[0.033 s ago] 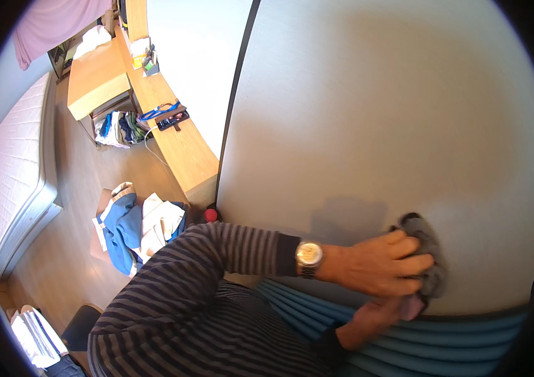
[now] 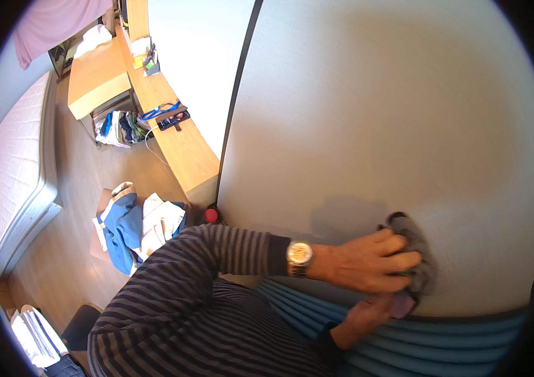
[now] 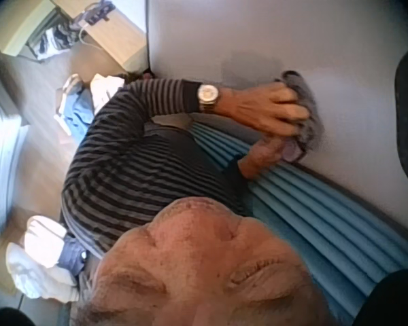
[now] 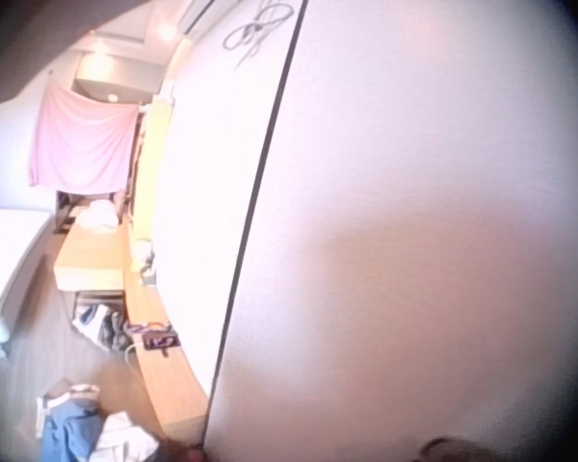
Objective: The person wipes multiple wall sections in a bedroom using a small cloth. They move from the wall near the window to the wall above the desk, repeatedly rubbing the cloth against the surfaces.
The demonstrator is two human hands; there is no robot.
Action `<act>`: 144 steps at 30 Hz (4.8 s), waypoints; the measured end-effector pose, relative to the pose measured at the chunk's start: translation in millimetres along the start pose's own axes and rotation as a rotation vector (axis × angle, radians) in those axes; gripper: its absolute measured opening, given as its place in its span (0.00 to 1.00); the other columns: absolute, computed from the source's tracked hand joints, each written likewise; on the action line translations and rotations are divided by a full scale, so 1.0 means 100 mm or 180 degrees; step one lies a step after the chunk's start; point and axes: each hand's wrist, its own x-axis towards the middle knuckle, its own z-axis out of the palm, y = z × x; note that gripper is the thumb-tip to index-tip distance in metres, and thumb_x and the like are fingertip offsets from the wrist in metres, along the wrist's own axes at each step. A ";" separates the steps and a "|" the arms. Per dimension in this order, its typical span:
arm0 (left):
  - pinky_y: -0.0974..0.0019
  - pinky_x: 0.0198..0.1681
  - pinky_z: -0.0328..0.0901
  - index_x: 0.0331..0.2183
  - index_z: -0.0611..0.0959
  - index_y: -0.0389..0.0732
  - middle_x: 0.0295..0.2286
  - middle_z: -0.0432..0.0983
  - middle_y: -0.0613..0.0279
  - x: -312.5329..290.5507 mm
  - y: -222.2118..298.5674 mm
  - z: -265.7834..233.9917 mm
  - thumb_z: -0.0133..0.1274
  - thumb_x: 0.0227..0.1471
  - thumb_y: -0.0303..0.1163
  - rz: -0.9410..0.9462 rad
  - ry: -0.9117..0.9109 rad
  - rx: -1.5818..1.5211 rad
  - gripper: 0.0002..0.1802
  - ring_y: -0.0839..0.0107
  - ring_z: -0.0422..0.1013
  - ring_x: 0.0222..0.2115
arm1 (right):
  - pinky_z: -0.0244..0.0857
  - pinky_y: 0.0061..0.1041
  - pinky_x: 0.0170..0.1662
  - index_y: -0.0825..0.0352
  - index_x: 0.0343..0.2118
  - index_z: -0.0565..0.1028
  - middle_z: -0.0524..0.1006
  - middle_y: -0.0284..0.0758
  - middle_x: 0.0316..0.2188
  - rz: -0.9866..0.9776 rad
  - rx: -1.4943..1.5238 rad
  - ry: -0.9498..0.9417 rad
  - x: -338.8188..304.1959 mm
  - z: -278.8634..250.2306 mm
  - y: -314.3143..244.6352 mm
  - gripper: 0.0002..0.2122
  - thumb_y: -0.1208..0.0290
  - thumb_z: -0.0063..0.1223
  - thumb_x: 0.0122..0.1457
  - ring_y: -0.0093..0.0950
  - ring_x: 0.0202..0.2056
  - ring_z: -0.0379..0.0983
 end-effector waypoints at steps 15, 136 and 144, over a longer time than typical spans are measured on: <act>0.45 0.56 0.72 0.43 0.80 0.40 0.57 0.70 0.42 -2.83 -0.24 -2.12 0.68 0.44 0.25 -0.1924 -0.2492 0.0423 0.22 0.41 0.70 0.54 | 0.81 0.28 0.38 0.74 0.45 0.83 0.84 0.38 0.46 0.2360 0.1548 -0.1771 -1.35 2.67 0.92 0.10 0.71 0.57 0.75 0.27 0.37 0.83; 0.60 0.37 0.66 0.44 0.86 0.47 0.43 0.75 0.54 0.88 -0.18 -0.05 0.63 0.60 0.39 0.0273 -0.0315 -0.0199 0.12 0.63 0.71 0.35 | 0.66 0.42 0.70 0.70 0.77 0.54 0.65 0.52 0.70 -0.0222 0.1297 0.1410 0.53 0.41 -0.56 0.33 0.59 0.49 0.77 0.43 0.68 0.69; 0.60 0.38 0.65 0.48 0.84 0.51 0.44 0.75 0.57 0.27 -0.40 -0.54 0.62 0.60 0.39 0.0411 -0.1117 -0.0057 0.15 0.65 0.71 0.36 | 0.62 0.41 0.72 0.72 0.77 0.52 0.60 0.52 0.74 0.0118 -0.0486 0.0876 -0.04 0.75 -0.12 0.33 0.71 0.53 0.75 0.41 0.72 0.62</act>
